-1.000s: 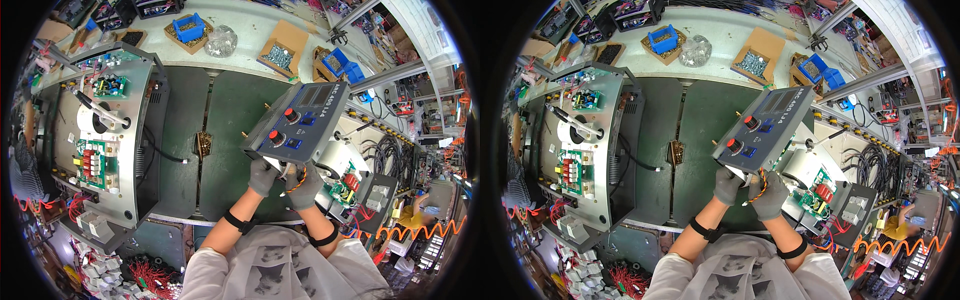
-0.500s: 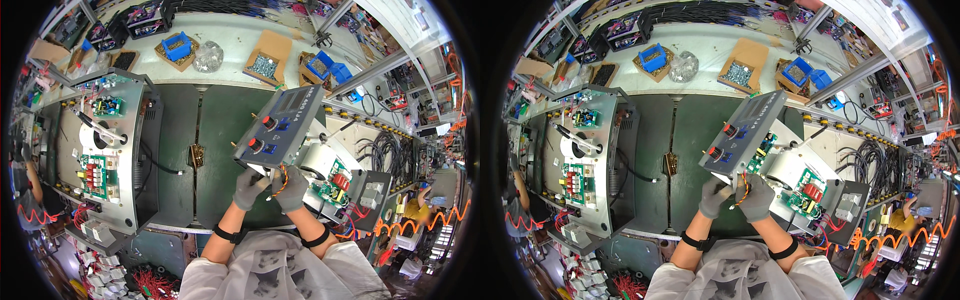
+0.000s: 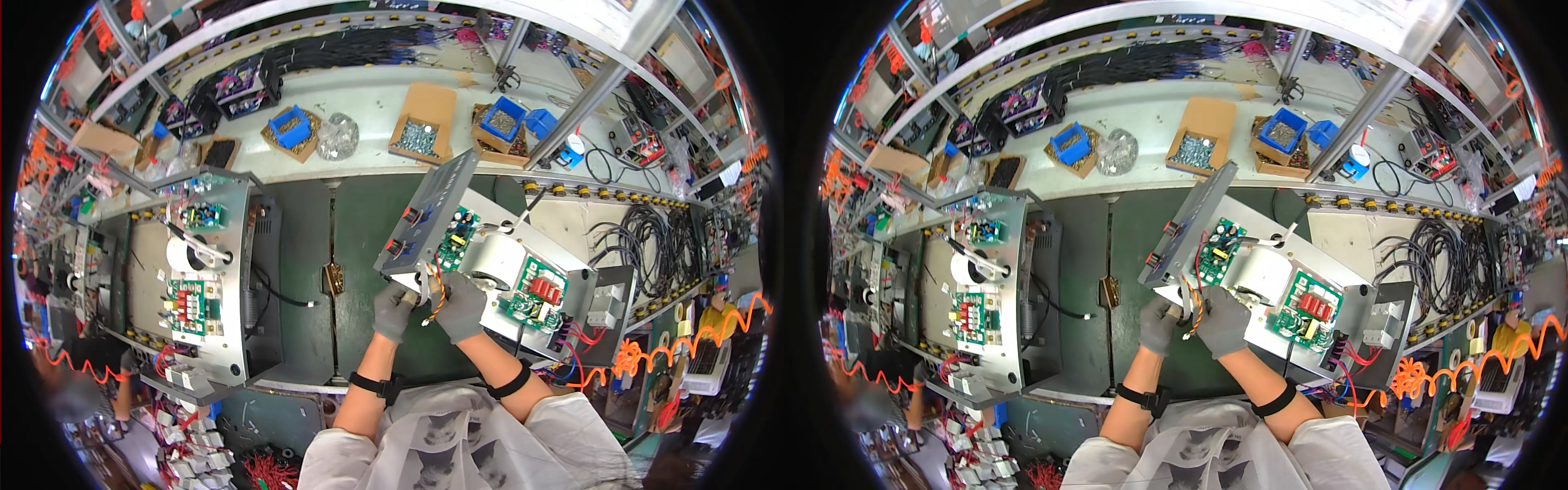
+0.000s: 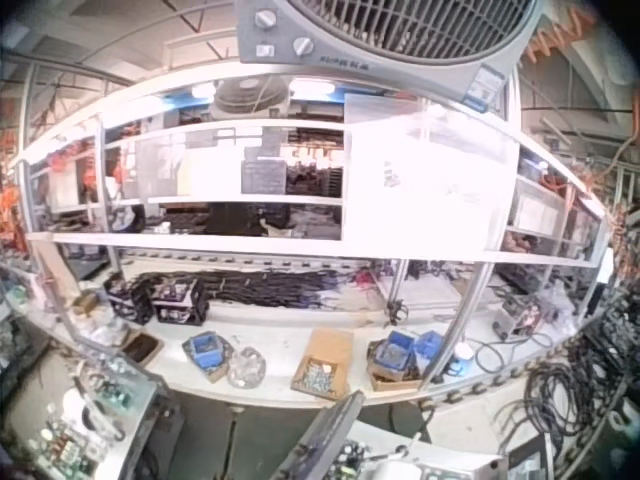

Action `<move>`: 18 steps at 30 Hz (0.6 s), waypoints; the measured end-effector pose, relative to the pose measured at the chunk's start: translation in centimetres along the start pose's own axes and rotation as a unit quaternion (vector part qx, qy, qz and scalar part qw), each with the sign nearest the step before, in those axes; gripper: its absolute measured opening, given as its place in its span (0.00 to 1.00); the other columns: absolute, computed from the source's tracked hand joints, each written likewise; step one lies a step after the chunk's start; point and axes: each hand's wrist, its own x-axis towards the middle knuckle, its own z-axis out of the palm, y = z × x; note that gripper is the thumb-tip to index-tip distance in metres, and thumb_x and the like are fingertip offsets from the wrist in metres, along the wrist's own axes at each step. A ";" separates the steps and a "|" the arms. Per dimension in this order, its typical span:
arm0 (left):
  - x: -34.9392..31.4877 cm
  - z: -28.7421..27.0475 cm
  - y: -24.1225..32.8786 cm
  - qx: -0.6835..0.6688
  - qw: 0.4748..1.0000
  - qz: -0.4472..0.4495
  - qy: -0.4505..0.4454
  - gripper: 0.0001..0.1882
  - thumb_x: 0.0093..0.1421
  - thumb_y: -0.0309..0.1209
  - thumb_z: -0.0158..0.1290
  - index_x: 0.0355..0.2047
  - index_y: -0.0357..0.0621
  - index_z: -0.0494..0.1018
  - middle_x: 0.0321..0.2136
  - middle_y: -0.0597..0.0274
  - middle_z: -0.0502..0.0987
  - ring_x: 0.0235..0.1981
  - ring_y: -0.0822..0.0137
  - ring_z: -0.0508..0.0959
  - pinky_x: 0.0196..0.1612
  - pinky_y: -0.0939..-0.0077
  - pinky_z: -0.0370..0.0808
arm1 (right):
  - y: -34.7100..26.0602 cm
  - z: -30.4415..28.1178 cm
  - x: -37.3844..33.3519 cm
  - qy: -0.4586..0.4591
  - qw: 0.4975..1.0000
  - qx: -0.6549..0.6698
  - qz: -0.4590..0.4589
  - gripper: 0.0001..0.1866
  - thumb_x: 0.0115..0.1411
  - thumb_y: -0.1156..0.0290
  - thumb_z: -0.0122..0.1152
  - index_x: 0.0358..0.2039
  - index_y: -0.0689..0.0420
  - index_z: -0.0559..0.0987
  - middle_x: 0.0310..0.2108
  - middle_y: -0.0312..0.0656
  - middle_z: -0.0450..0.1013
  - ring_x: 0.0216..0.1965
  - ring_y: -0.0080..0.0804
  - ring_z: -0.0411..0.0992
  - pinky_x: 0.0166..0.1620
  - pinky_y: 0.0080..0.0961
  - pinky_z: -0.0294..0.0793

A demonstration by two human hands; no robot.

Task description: Assembling and connecting internal electrical components of an industrial welding machine on a production line.

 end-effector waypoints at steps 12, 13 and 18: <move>1.2 0.9 -0.1 -0.154 0.986 -0.039 -0.058 0.14 0.59 0.26 0.51 0.45 0.35 0.69 0.37 0.61 0.76 0.37 0.70 0.75 0.39 0.77 0.71 | 0.4 -0.4 -0.5 0.003 0.999 0.045 0.013 0.06 0.51 0.65 0.59 0.27 0.52 0.75 0.22 0.41 0.72 0.20 0.40 0.72 0.22 0.33 0.69; 0.9 1.7 0.0 -0.241 0.968 -0.044 -0.059 0.14 0.59 0.21 0.49 0.47 0.35 0.68 0.35 0.61 0.76 0.36 0.70 0.75 0.38 0.77 0.72 | 0.4 -0.4 -0.5 -0.017 1.000 0.019 0.015 0.08 0.52 0.64 0.60 0.30 0.53 0.74 0.22 0.41 0.71 0.19 0.39 0.72 0.21 0.33 0.69; -0.6 2.5 0.3 -0.190 0.980 -0.031 0.049 0.11 0.60 0.25 0.50 0.43 0.37 0.70 0.33 0.62 0.76 0.31 0.72 0.76 0.34 0.78 0.72 | 0.4 -1.2 -0.7 -0.003 0.998 0.054 0.027 0.10 0.52 0.65 0.59 0.34 0.53 0.72 0.23 0.40 0.70 0.20 0.39 0.72 0.22 0.33 0.69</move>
